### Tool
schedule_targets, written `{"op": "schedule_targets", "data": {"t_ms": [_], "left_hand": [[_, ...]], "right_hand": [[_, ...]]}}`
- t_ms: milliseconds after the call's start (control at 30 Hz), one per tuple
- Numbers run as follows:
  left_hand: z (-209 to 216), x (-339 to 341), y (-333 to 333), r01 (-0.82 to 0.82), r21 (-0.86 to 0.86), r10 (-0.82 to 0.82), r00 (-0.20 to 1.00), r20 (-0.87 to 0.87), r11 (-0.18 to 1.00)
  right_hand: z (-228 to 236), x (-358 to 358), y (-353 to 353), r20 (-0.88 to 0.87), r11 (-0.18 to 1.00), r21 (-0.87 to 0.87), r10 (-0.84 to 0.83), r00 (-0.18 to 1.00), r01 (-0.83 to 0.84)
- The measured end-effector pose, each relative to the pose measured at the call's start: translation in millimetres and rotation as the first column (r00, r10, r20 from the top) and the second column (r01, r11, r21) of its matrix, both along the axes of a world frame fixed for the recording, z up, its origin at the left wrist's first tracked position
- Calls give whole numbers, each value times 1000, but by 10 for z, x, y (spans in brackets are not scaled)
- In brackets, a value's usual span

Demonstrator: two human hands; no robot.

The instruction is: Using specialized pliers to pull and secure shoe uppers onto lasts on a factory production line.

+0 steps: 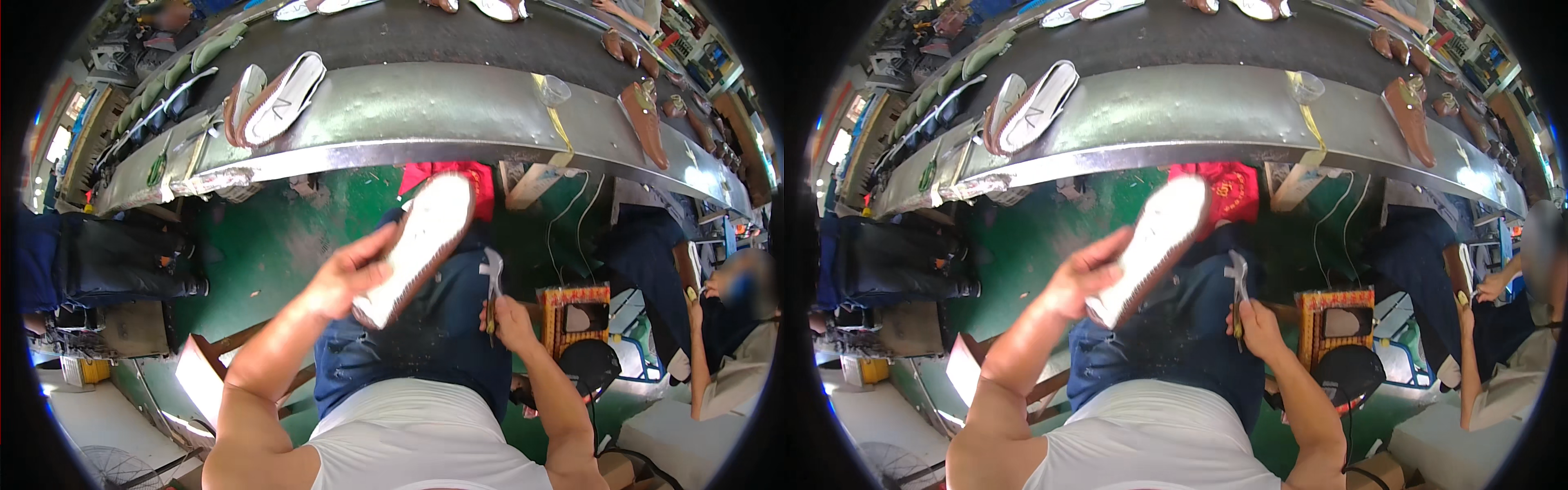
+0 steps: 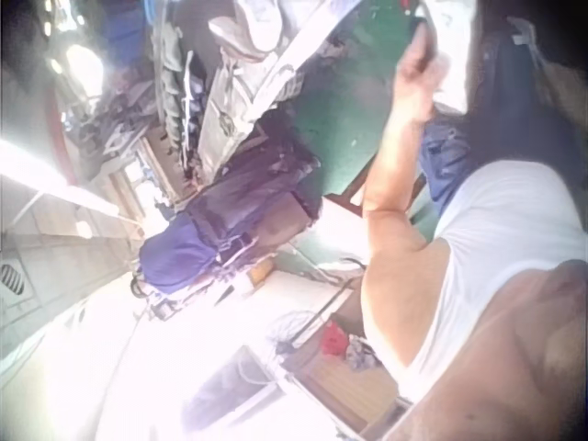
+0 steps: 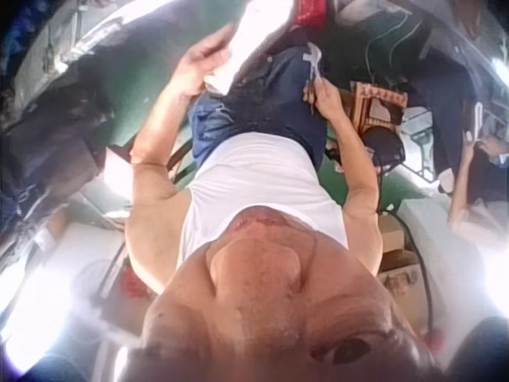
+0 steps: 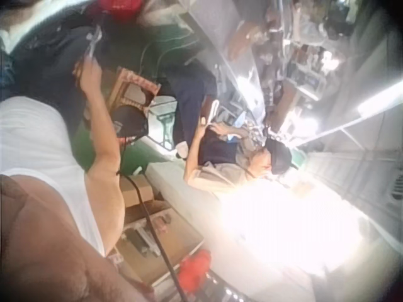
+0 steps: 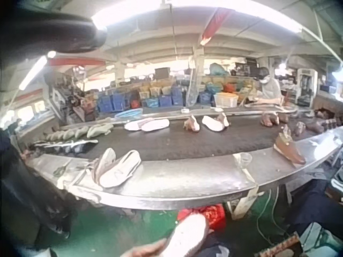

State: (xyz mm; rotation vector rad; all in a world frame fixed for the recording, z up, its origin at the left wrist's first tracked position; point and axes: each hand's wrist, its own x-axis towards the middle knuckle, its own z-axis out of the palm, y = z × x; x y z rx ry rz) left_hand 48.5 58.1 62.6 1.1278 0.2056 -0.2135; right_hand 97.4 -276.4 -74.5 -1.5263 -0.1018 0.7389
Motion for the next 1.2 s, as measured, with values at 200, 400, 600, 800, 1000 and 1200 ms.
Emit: {"op": "schedule_targets", "data": {"t_ms": [200,400,600,800,1000,1200], "left_hand": [[850,1863,696,-112,483,-2,973,230,868],[1079,3734,1013,-389,920,-110,918,381,-56],[24,4534,1180,-177,695,-216,976,32,-697],[818,4041,1547,-214,902,-243,962,127,-375],[968,3219,2632,473,769,156,878,-453,-429],[1151,2403,2304,78,643,-60,997,-49,762]], "right_hand": [[-82,184,89,-75,993,-76,82,994,-88],[-89,411,76,-291,1000,17,25,956,-21],[-34,665,132,-303,999,31,36,952,-28],[50,848,138,-355,1000,26,4,935,5],[12,720,132,-338,999,5,35,941,-35],[44,355,122,-285,1000,26,17,958,-10]]}}
